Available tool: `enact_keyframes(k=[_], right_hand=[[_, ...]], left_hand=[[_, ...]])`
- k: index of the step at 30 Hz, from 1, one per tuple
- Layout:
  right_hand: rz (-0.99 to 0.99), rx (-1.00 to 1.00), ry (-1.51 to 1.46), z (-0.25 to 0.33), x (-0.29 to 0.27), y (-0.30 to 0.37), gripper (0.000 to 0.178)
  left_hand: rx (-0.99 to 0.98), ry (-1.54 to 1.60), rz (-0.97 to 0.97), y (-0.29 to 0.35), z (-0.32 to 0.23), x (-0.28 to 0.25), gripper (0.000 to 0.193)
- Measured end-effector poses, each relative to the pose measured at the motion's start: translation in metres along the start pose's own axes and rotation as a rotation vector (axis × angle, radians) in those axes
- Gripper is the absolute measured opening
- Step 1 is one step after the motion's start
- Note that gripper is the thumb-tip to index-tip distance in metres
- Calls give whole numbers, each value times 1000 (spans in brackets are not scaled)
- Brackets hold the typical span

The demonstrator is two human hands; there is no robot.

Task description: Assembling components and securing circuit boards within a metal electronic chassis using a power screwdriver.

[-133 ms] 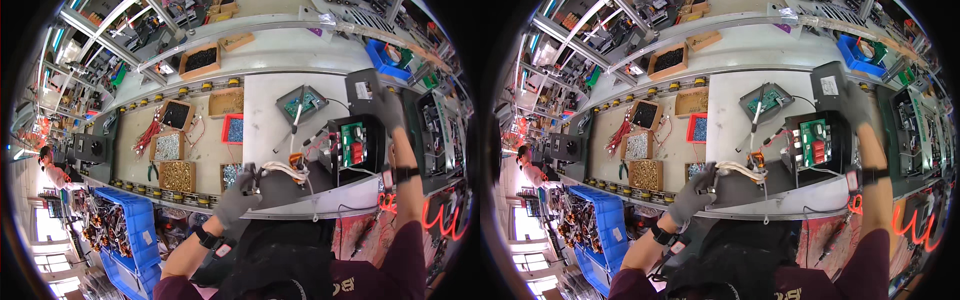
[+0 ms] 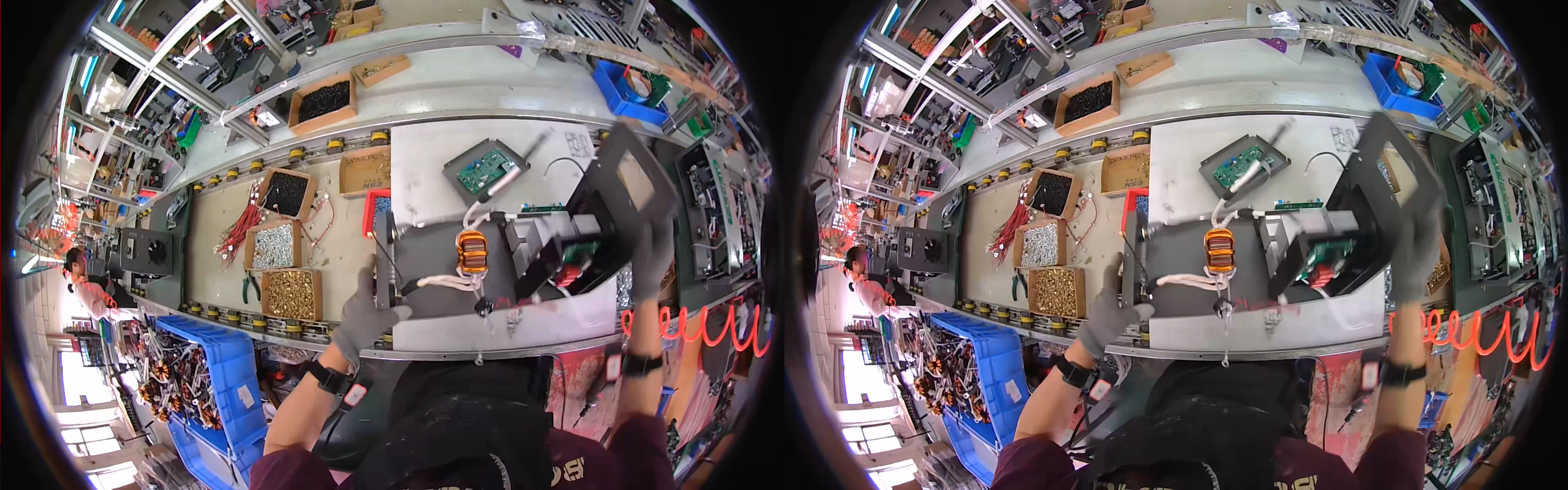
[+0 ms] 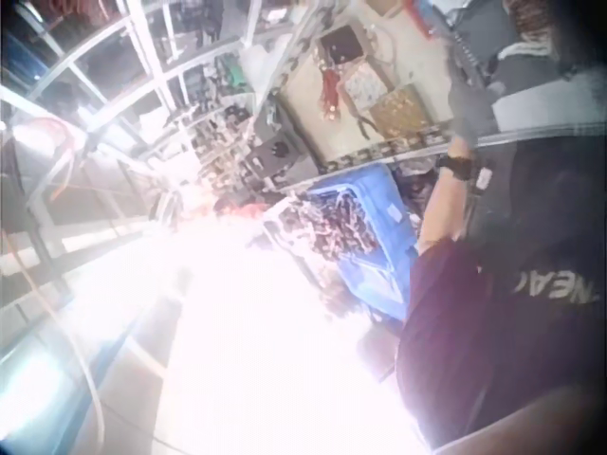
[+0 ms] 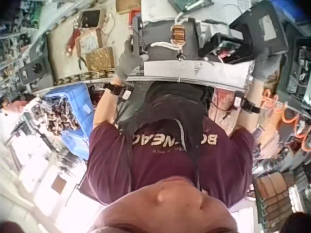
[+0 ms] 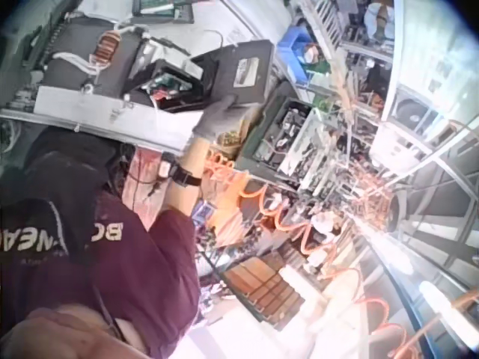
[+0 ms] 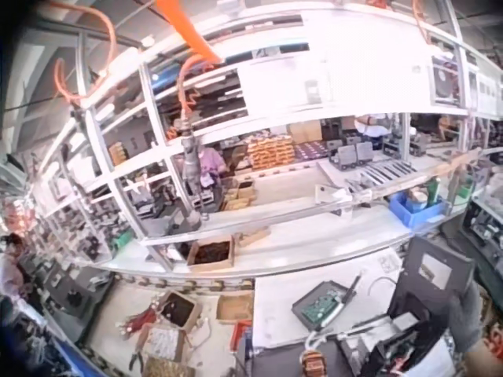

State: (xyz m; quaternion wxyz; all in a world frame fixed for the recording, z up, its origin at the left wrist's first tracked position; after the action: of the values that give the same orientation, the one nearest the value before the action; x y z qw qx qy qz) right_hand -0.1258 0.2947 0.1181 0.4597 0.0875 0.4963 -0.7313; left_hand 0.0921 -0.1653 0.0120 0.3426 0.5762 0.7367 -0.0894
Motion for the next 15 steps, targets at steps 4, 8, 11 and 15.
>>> enact_keyframes(k=[4,8,11,15], right_hand=[[37,295,-131,-8,-57,82,44],[265,148,-76,61,-51,37,49],[733,493,-254,41,-1,29,45],[873,662,-296,27,33,17,37]], left_hand=[[118,104,-22,-33,34,-2,85],[-399,198,273,-49,103,37,61],[-326,117,43,-82,95,22,42],[-568,551,-27,-99,99,43,35]])
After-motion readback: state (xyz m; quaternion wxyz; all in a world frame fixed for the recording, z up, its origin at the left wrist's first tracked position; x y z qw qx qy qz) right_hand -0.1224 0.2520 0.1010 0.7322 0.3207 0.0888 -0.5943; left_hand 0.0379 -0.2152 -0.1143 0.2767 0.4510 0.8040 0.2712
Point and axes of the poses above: each hand's wrist, its own y-axis away from the middle knuckle, its own x-axis out of the palm, z = x × y, the point moved 10 cm from there along -y, towards the middle knuckle, and after that the axes turned 8 degrees about y, right-handed, at the moved point
